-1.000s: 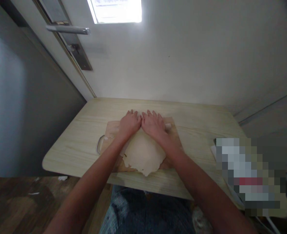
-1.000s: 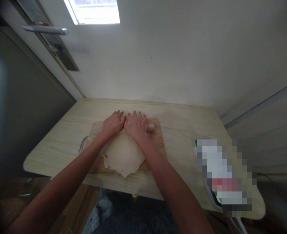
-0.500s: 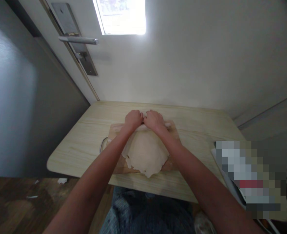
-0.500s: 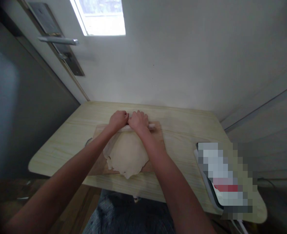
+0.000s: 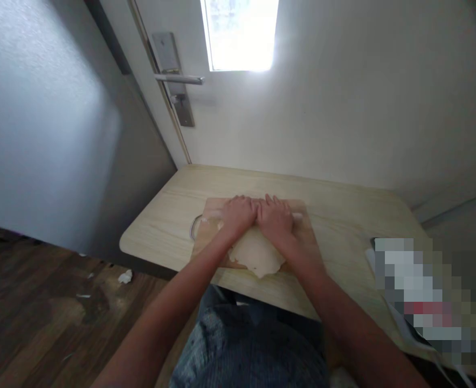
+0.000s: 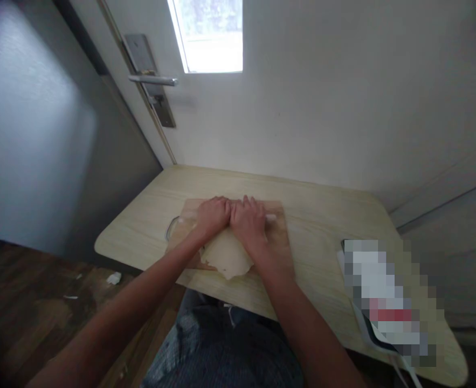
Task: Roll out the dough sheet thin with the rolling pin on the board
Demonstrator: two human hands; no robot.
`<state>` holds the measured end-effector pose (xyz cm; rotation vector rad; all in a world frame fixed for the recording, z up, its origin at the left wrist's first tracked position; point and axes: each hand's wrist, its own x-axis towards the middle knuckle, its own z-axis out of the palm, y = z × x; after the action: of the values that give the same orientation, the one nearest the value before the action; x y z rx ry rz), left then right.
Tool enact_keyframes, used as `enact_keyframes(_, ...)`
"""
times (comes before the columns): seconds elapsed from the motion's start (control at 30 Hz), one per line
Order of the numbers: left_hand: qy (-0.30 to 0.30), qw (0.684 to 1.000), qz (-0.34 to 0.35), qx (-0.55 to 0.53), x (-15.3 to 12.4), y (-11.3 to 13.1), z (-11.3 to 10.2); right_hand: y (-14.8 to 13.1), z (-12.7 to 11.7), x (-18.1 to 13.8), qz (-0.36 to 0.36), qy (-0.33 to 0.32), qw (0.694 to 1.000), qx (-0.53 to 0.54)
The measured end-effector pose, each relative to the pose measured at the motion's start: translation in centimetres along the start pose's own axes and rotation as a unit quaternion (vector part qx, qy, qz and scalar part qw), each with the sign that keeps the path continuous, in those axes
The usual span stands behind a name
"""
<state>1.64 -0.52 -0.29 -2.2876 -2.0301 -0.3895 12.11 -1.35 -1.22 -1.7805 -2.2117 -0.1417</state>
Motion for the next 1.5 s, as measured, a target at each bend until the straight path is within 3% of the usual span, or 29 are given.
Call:
enact_keyframes(0.23, 0.061, 0.996, 0.069, 0.000, -7.0, 0.6, -0.5, -0.4, -1.5, -7.0, -0.063, 0.039, 0.997, 0.038)
enact_keyframes(0.4, 0.057, 0.995, 0.078, -0.019, -11.6, 0.9, -1.4, -0.4, -2.5, -11.4, -0.099, 0.056, 0.992, 0.049)
enact_keyframes(0.53, 0.036, 0.996, 0.073, -0.045, -13.0, 0.5, -2.3, 0.2, -3.2, -12.5, -0.122, 0.046, 0.989, 0.066)
enact_keyframes(0.8, -0.010, 0.999, -0.015, -0.032, -10.5, -3.5, -2.8, 1.9, -3.2, -10.8, -0.154, 0.039, 0.980, 0.122)
enact_keyframes(1.03, 0.005, 0.999, -0.031, 0.025, -10.3, -3.2, -1.9, 1.3, -2.4, -9.9, -0.119, 0.078, 0.979, 0.147)
enact_keyframes(1.5, -0.040, 0.996, -0.080, 0.016, -2.9, -4.7, -1.3, -0.2, -0.7, -0.9, -0.077, -0.046, 0.996, 0.014)
